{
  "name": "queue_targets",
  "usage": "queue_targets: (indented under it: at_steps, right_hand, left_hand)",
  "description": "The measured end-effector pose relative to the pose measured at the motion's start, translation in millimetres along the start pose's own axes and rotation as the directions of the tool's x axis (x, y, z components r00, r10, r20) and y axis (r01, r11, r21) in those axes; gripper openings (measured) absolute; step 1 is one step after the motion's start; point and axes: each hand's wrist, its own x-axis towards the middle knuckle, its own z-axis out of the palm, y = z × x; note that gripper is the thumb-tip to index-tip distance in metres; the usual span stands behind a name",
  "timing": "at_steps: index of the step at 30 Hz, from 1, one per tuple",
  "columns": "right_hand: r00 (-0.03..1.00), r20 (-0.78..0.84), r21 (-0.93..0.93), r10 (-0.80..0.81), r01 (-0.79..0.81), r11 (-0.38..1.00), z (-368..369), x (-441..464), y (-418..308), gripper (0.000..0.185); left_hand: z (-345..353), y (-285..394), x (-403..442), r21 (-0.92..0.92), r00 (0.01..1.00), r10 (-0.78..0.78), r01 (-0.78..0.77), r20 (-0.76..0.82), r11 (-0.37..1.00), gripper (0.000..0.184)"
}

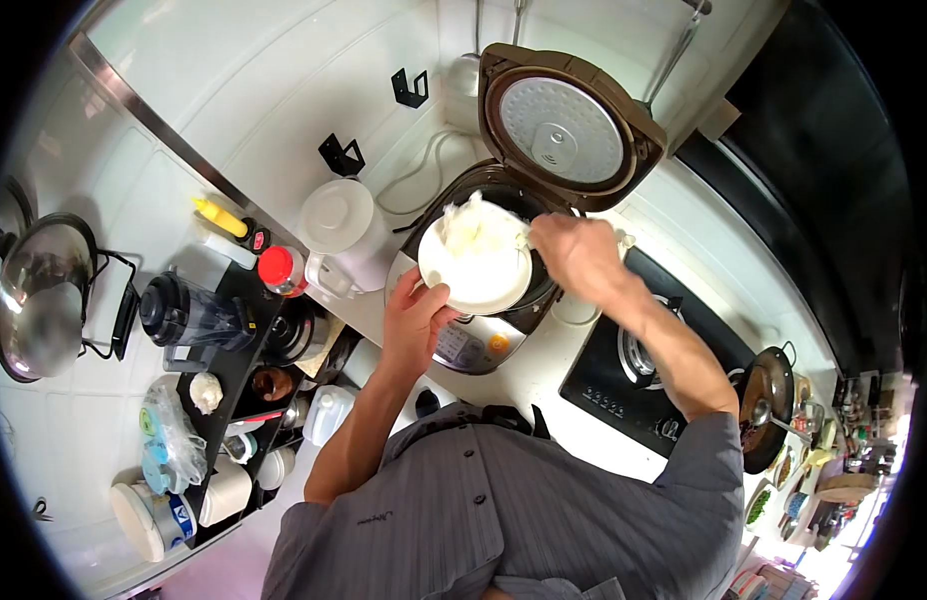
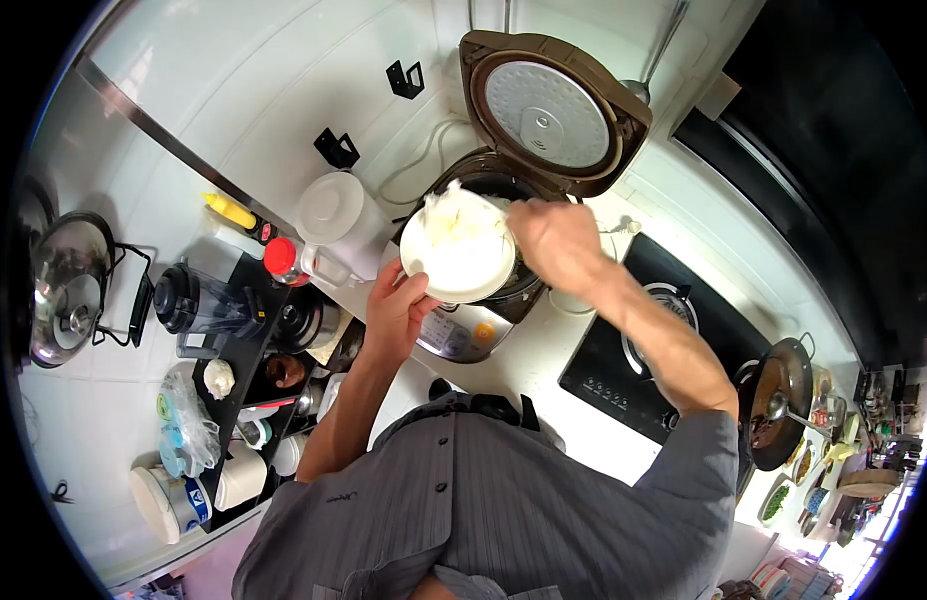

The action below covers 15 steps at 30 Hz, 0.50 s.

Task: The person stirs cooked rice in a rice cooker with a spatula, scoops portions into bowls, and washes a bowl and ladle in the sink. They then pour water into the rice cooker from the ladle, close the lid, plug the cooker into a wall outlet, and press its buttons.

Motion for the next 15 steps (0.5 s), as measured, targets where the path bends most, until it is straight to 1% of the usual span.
queue_targets:
  at_steps: [1, 2, 3, 5, 7, 9, 10, 12, 13, 15]
  right_hand:
    - [0.997, -0.026, -0.096, -0.069, 0.066, 0.993, 6.6, -4.2, -4.9, 0.01]
    - [0.99, -0.075, -0.163, -0.121, 0.108, 0.981, 8.1, -7.8, -10.5, 0.017]
    - [0.99, -0.074, -0.164, -0.122, 0.109, 0.98, 5.8, -10.5, -13.0, 0.017]
    - [0.977, -0.174, -0.168, -0.123, 0.094, 0.981, -1.7, -14.0, -16.1, 0.017]
    - [0.982, -0.158, -0.192, -0.108, 0.076, 0.979, -5.5, -18.3, -14.3, 0.018]
    - [0.967, -0.225, -0.198, -0.12, 0.075, 0.977, -9.7, -20.6, -15.9, 0.024]
    - [0.967, -0.226, -0.2, -0.121, 0.076, 0.977, -11.6, -22.1, -16.9, 0.024]
    - [0.96, -0.256, -0.217, -0.116, 0.059, 0.974, -14.0, -27.0, -19.0, 0.035]
    - [0.96, -0.256, -0.218, -0.116, 0.06, 0.974, -13.6, -29.9, -18.5, 0.035]
    - [0.956, -0.262, -0.221, -0.133, 0.075, 0.972, -11.8, -36.3, -16.5, 0.046]
  left_hand:
    - [1.6, -1.6, 1.4, -0.003, 1.0, 0.0, 0.0, 0.0, 1.0, 0.037]
    - [2.3, -3.3, 2.9, -0.027, 1.0, -0.015, 0.015, 0.004, 1.0, 0.04]
    - [2.1, -4.6, 4.4, -0.051, 1.0, -0.029, 0.03, 0.009, 0.998, 0.042]
    - [-1.2, -7.0, 6.5, -0.064, 0.999, -0.032, 0.032, 0.012, 0.997, 0.042]
    - [-5.0, -10.3, 7.7, -0.076, 0.999, -0.039, 0.041, 0.017, 0.996, 0.041]
    - [-6.3, -10.4, 10.6, -0.063, 0.998, 0.002, 0.003, 0.068, 0.998, 0.034]
    - [-5.3, -10.1, 11.3, -0.064, 0.998, 0.003, 0.001, 0.069, 0.998, 0.034]
    - [-2.6, -8.9, 11.5, -0.079, 0.999, 0.005, -0.001, 0.053, 0.997, 0.034]
    - [-1.9, -7.7, 11.6, -0.079, 0.999, 0.006, -0.002, 0.053, 0.997, 0.034]
    - [-0.8, -6.1, 12.1, -0.074, 0.999, -0.015, 0.018, 0.037, 0.997, 0.034]
